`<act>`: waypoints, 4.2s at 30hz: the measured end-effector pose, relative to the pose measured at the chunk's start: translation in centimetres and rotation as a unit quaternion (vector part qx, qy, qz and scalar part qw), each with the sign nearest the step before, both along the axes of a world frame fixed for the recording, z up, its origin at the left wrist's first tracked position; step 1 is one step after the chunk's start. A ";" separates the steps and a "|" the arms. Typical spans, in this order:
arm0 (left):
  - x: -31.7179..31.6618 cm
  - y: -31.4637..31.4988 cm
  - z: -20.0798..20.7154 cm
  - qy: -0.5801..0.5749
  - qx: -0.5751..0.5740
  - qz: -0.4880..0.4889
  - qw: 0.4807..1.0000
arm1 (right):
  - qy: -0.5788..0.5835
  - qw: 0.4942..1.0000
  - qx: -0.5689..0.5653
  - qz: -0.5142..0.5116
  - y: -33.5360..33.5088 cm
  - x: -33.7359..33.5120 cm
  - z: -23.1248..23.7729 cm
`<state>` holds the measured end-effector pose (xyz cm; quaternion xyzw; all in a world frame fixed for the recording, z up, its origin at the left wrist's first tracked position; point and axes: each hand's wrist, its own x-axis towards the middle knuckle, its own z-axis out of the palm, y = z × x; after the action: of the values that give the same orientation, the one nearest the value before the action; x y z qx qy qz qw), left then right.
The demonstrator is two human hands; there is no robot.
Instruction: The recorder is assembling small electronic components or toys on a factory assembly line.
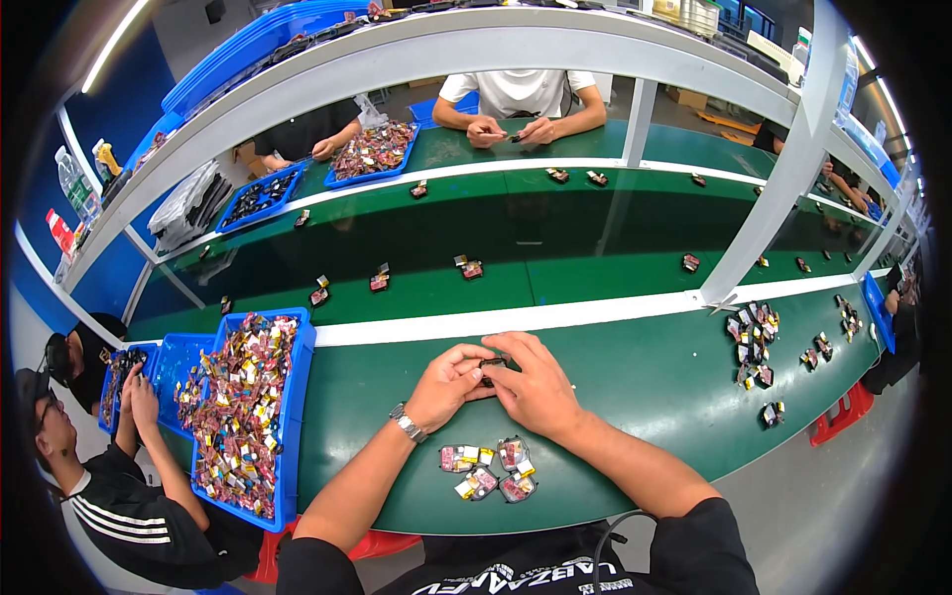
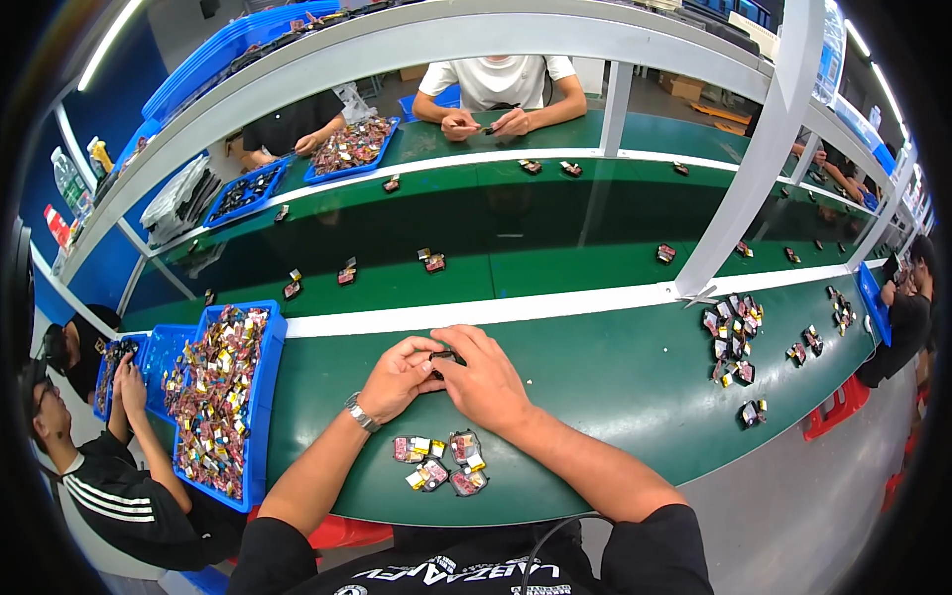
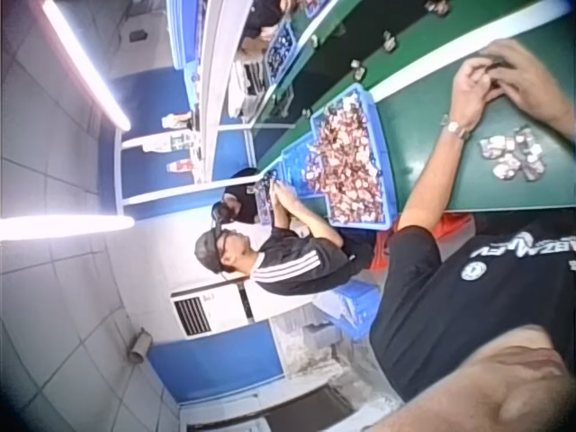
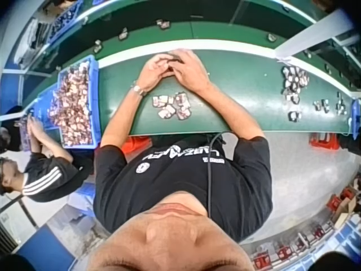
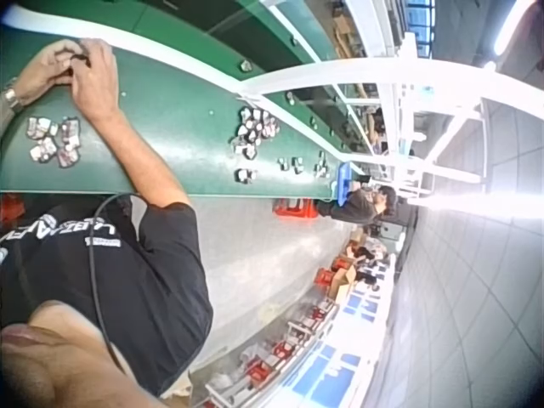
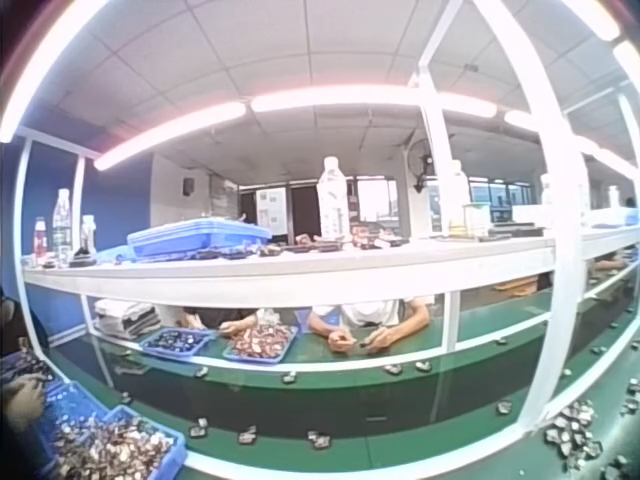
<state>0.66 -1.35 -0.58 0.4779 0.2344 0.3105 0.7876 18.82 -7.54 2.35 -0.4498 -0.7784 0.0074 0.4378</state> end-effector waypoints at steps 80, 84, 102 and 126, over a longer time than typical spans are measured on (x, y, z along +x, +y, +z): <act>-0.3 1.0 0.8 0.025 0.051 0.031 0.998 | -0.034 0.937 -0.009 -0.348 13.2 12.0 -3.8; -0.7 1.3 0.3 0.031 0.052 0.020 0.998 | -0.010 0.938 -0.109 -0.328 14.0 5.6 -2.5; -1.6 2.0 0.0 0.025 -0.054 -0.085 0.995 | 0.001 0.960 -0.230 0.160 1.4 3.0 3.1; 0.3 0.1 0.3 0.024 0.015 0.031 0.999 | -0.017 0.995 -0.067 0.069 1.8 1.4 0.2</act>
<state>0.94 -1.26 -0.30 0.4896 0.2633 0.3264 0.7644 20.24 -5.72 2.52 -0.4234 -0.8128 0.0824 0.3916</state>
